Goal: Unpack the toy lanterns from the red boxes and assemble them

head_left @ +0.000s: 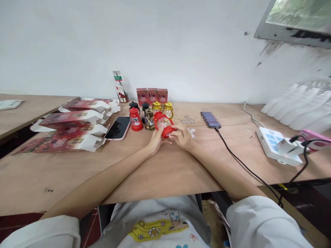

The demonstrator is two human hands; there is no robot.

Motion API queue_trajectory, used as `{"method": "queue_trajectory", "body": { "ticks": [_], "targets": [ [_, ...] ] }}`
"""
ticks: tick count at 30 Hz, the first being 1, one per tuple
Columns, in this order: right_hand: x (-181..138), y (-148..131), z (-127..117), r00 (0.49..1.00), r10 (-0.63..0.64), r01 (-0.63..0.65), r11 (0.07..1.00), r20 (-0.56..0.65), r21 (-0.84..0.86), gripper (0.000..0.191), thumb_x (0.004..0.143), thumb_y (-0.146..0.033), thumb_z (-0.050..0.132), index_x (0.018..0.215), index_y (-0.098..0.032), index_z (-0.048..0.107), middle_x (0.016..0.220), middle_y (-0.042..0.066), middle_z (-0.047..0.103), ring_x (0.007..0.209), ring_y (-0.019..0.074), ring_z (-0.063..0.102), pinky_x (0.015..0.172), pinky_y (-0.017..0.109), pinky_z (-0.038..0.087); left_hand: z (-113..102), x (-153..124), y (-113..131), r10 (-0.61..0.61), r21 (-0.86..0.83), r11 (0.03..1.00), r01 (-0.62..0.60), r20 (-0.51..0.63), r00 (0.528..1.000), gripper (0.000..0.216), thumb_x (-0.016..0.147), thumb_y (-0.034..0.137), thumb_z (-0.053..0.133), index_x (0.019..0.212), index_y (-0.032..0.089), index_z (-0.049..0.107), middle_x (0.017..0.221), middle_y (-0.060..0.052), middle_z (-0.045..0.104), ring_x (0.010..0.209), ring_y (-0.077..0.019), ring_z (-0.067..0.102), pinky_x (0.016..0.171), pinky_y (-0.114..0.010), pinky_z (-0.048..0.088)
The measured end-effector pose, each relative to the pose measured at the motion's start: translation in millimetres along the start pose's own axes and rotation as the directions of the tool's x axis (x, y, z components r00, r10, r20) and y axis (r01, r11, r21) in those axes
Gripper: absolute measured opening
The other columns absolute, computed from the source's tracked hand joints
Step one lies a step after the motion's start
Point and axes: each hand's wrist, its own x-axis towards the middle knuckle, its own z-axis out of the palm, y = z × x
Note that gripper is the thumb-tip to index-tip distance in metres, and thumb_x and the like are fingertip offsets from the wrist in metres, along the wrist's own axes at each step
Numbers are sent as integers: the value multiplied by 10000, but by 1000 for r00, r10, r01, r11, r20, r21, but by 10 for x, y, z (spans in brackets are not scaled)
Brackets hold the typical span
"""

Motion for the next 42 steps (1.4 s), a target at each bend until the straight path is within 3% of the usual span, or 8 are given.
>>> {"method": "queue_trajectory", "body": {
  "ticks": [5,10,16,20,24,28,33,42],
  "targets": [
    [-35,123,-72,977,-105,95,993,188,65,93,904,-251,504,910,-273,595,1006,41,641,973,178,604,847,388,519,11,-25,20,-51,-43,998,52,16,999,380,748,471,655,849,106,630,743,-69,686,630,-147,626,575,-264,540],
    [-71,156,-84,910,-65,-9,984,409,177,159,901,-363,500,807,-304,613,858,11,663,846,162,620,837,381,514,19,-1,76,-127,-157,980,123,-17,992,337,779,462,623,752,126,609,691,-35,655,602,-121,584,574,-231,502],
    [-83,445,-246,960,192,-188,981,204,-40,273,934,-348,383,766,-232,565,762,57,653,733,183,597,712,367,469,9,26,123,-271,-181,950,255,-70,960,375,895,421,440,714,130,592,626,-37,613,562,-126,575,591,-245,492],
    [-116,652,-367,787,545,-503,839,290,-208,203,896,-327,442,792,-199,561,687,51,624,646,184,565,595,306,410,27,14,119,-246,-122,963,241,-32,969,354,908,368,400,732,124,588,630,-44,611,537,-128,565,566,-246,480],
    [-177,700,-376,622,609,-499,793,492,-349,93,821,-235,514,800,-197,596,729,48,630,676,190,560,612,292,396,24,29,122,-247,-147,959,241,-28,969,385,917,351,332,761,120,598,644,-56,623,544,-129,571,574,-245,493],
    [-151,608,-327,722,560,-419,822,407,-387,156,808,-177,482,881,-181,619,933,108,618,848,231,555,744,339,420,18,46,127,-265,-161,954,254,-48,963,391,923,328,302,792,118,605,671,-65,645,580,-136,603,586,-241,514],
    [-9,282,-173,776,598,-575,801,198,-164,133,855,-224,435,866,-194,565,864,76,599,842,213,551,781,349,441,13,63,96,-255,-145,959,243,-71,964,356,938,350,362,846,103,601,746,-89,676,634,-145,643,612,-238,531],
    [115,-375,191,504,802,-849,392,322,354,306,758,-230,553,1057,-204,494,1103,84,582,983,185,570,789,329,509,7,74,51,-197,-192,964,183,-52,979,243,912,341,480,931,140,615,848,-67,699,741,-143,664,726,-277,555]
  ]
}}
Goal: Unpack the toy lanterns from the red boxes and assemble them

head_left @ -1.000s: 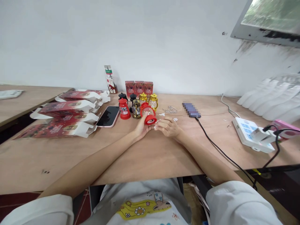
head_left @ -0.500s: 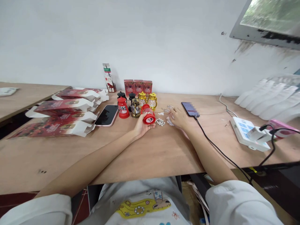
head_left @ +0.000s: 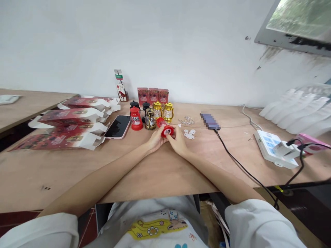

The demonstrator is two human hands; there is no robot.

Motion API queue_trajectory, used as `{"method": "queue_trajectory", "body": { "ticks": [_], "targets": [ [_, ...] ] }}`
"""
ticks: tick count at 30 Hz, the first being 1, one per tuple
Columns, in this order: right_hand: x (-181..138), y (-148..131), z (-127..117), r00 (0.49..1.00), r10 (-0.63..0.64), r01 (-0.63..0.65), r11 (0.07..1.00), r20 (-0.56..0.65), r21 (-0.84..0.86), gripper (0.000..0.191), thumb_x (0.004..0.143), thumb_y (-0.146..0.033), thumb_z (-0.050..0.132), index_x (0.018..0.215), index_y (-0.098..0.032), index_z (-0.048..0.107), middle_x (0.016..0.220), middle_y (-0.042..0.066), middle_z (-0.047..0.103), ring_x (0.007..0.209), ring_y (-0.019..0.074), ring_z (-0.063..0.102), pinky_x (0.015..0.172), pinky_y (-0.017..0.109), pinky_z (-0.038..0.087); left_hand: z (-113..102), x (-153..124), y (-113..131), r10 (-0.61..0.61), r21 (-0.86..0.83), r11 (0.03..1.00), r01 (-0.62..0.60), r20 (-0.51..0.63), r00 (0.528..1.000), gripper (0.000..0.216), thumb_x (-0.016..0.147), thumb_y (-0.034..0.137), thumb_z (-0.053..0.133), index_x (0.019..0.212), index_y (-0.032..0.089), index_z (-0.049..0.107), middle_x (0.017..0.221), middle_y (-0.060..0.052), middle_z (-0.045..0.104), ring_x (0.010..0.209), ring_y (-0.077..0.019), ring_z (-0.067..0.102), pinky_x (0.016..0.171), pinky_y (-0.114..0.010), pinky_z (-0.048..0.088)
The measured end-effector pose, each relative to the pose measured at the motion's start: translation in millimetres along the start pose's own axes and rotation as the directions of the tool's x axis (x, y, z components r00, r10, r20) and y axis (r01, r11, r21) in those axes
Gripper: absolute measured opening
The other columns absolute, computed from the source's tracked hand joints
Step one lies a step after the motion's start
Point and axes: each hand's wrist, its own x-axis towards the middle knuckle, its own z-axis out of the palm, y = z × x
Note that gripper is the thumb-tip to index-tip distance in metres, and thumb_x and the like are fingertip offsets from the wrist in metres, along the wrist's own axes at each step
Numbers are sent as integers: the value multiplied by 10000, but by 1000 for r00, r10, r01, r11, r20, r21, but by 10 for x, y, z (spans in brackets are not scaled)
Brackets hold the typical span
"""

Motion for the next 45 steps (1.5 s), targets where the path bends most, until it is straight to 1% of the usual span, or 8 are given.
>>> {"method": "queue_trajectory", "body": {
  "ticks": [5,13,26,37,40,41,43,45],
  "targets": [
    [25,55,-7,998,65,-64,983,-1,173,277,744,-247,568,1015,-215,516,1061,51,603,935,159,587,814,320,513,-13,-15,-5,37,26,999,-38,23,999,203,876,327,551,940,143,604,891,-65,691,812,-157,667,789,-315,547],
    [66,16,-29,989,138,-120,951,-44,285,251,675,-212,587,922,-196,543,1022,49,607,960,163,585,878,339,496,-27,-26,-32,109,28,993,-111,53,993,216,819,272,635,1001,179,565,975,-36,668,870,-140,650,890,-377,514],
    [71,71,0,987,143,-114,949,-79,294,210,649,-202,534,858,-201,557,950,42,630,976,177,578,864,349,504,-4,-15,-24,89,-38,995,-91,-34,995,110,829,243,621,900,163,593,907,-29,669,838,-121,634,857,-318,515],
    [57,148,40,981,183,-161,948,-57,275,243,673,-192,545,916,-196,538,1005,57,608,986,179,573,895,369,485,-26,22,-27,72,-27,997,-73,-29,997,145,895,243,522,912,126,606,905,-49,672,835,-116,635,774,-257,545],
    [-8,132,51,957,243,-201,948,-155,248,293,708,-201,548,991,-206,472,1097,82,553,1001,186,558,911,410,474,-16,11,-30,88,-27,996,-89,-31,996,115,882,232,543,910,134,595,908,-48,671,847,-124,637,808,-289,540],
    [-45,97,47,947,233,-186,959,-223,213,297,724,-208,545,1005,-210,450,1124,93,526,1017,193,544,916,424,467,-14,9,-32,92,-24,995,-93,-34,995,104,869,232,563,910,139,588,905,-44,670,846,-126,637,826,-307,536],
    [-137,-22,22,944,98,-74,993,-316,88,256,761,-221,533,999,-217,438,1126,103,493,1053,207,509,935,438,447,-14,9,-38,97,-12,995,-98,-32,995,113,847,239,596,913,150,575,898,-38,670,845,-129,637,859,-339,522],
    [-238,-175,-18,959,-120,114,993,-255,-38,169,798,-228,518,957,-224,461,1055,90,508,1039,209,500,932,418,442,-18,11,-43,96,2,995,-96,-23,995,137,833,255,615,909,152,565,875,-33,669,838,-129,636,872,-347,511]
  ]
}}
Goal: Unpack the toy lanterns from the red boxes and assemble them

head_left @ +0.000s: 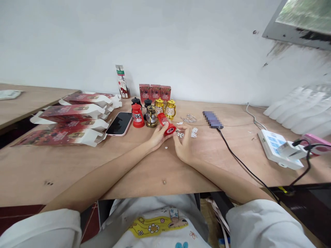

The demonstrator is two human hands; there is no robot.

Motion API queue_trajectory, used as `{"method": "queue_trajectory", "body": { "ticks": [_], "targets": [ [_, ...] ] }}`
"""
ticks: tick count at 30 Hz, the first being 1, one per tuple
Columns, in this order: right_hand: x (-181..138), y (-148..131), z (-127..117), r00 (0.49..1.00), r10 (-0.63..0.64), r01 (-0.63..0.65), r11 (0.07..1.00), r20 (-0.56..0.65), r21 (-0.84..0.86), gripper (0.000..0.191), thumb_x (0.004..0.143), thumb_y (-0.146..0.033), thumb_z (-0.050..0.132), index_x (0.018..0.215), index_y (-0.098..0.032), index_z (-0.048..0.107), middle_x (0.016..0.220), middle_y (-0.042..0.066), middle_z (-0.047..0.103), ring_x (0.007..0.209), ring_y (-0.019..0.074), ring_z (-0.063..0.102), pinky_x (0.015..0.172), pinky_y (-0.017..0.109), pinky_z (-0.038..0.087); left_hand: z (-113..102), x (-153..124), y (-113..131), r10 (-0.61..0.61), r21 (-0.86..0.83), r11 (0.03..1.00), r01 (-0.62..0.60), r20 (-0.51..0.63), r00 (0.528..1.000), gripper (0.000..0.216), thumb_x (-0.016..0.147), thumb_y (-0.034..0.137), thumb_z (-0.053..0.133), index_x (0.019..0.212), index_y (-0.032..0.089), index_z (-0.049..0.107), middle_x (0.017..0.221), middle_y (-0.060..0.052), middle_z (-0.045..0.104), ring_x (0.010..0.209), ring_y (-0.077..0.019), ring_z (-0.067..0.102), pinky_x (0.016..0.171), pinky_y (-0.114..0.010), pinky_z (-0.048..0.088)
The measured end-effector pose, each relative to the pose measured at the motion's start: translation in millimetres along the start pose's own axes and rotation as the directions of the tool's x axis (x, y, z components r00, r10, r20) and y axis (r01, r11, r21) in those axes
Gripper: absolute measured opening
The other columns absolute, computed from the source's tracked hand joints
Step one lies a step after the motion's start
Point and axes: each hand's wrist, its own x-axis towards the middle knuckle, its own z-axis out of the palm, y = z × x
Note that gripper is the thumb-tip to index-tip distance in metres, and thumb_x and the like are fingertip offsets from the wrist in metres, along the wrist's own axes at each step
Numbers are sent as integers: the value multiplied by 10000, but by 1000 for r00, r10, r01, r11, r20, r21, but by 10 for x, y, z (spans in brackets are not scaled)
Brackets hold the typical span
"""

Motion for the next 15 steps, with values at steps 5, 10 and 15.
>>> {"method": "queue_trajectory", "body": {
  "ticks": [5,10,15],
  "targets": [
    [-147,-307,-170,932,-137,137,990,335,24,72,880,-229,426,898,-228,496,894,45,577,880,180,561,841,362,471,3,-8,1,2,46,999,-1,-19,1000,168,827,287,622,890,149,550,811,-27,662,820,-146,646,851,-333,510],
    [-241,-361,-309,840,-170,187,982,516,20,135,912,-243,395,888,-222,526,853,33,604,840,167,571,788,320,470,27,-22,16,-46,46,998,48,-28,999,147,874,279,556,951,159,521,858,-55,668,851,-176,665,815,-369,533],
    [-190,-334,-310,870,-112,125,992,480,4,238,939,-290,358,803,-224,542,779,14,610,774,151,584,744,294,468,20,-15,19,-60,59,996,61,-21,998,163,874,289,553,957,151,527,881,-68,665,836,-181,672,810,-366,542]
  ]
}}
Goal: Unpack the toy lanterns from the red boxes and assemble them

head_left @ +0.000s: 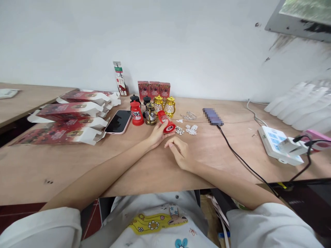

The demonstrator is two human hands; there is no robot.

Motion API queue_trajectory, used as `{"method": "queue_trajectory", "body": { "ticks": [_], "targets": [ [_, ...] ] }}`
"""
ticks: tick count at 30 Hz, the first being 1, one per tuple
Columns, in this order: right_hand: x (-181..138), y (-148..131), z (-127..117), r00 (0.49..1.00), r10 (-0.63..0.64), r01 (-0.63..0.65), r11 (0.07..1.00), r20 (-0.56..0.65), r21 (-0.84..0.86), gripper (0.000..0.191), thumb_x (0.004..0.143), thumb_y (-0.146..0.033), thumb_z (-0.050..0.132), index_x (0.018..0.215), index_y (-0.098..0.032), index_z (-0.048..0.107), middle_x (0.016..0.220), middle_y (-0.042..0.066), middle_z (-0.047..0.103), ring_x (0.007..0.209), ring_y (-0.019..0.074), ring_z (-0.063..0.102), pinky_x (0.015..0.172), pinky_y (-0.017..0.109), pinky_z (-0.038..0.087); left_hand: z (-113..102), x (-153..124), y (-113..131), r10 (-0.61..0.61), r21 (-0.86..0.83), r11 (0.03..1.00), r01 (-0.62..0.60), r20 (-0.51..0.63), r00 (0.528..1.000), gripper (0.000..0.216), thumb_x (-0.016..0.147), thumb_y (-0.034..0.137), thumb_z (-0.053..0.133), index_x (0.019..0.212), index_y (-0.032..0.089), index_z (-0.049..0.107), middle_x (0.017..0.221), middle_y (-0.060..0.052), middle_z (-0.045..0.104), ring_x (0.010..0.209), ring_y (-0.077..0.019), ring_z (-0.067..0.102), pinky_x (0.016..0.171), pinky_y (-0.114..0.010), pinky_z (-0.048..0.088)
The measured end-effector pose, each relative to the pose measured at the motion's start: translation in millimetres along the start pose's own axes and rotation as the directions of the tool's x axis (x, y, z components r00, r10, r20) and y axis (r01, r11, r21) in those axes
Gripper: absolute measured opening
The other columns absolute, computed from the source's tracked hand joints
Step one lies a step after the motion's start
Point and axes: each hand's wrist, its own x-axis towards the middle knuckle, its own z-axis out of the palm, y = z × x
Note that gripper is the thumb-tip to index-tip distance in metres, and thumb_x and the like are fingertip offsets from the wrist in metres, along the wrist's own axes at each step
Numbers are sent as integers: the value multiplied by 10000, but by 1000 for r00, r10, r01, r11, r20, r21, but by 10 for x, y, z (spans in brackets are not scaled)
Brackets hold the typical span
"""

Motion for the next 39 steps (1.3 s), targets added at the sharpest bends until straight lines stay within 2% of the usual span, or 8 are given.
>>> {"method": "queue_trajectory", "body": {
  "ticks": [7,8,10,11,15,20,30,39],
  "targets": [
    [-306,-261,-25,977,-206,209,976,56,-60,246,939,-221,326,817,-231,540,719,17,603,684,132,581,651,275,472,-24,9,1,12,10,1000,-12,27,1000,193,870,306,557,975,148,525,877,-74,669,833,-191,677,838,-420,536],
    [-448,-292,-22,911,-398,403,914,103,-33,247,934,-221,327,807,-230,539,678,10,590,635,129,569,588,268,459,-25,6,4,10,10,1000,-10,32,999,196,873,308,552,981,147,524,880,-76,669,841,-192,677,850,-430,530],
    [-755,-310,-29,628,-755,755,650,190,89,229,919,-237,366,768,-207,536,580,-34,531,479,94,476,442,241,367,-25,2,8,3,9,1000,-3,37,999,198,883,309,536,990,142,522,877,-76,671,849,-193,678,875,-448,516],
    [-900,-298,-46,559,-779,786,607,283,119,229,908,-220,366,763,-189,540,547,-42,504,449,83,440,415,229,340,-25,1,9,2,9,1000,-2,38,999,198,889,307,526,996,140,522,875,-77,671,852,-194,678,886,-455,509],
    [-1271,-188,-174,684,-341,628,725,644,-283,113,854,-174,469,905,-133,561,685,15,607,579,123,554,448,240,372,-21,4,13,-3,14,1000,3,47,999,194,899,303,507,995,136,534,867,-78,674,857,-195,678,897,-458,505],
    [-1354,-53,-175,677,-56,611,599,734,-517,133,789,-149,590,910,-184,549,881,26,654,715,160,625,557,251,425,-1,-7,22,-9,26,1000,8,31,999,180,916,295,470,956,134,539,826,-75,679,811,-188,683,862,-428,530],
    [-1244,63,-44,476,-67,718,605,877,-343,84,843,-91,532,828,-161,576,760,18,657,691,123,595,618,246,435,-20,16,24,-31,4,1000,30,32,999,239,895,345,510,950,118,564,853,-96,679,857,-208,680,918,-447,501],
    [-868,-322,-317,563,-485,764,615,669,-197,184,915,-169,419,809,-169,569,767,51,611,640,126,532,533,253,428,-41,72,-22,67,68,995,-71,58,996,231,840,279,593,1010,181,471,939,-50,648,878,-167,666,906,-440,499]
  ]
}}
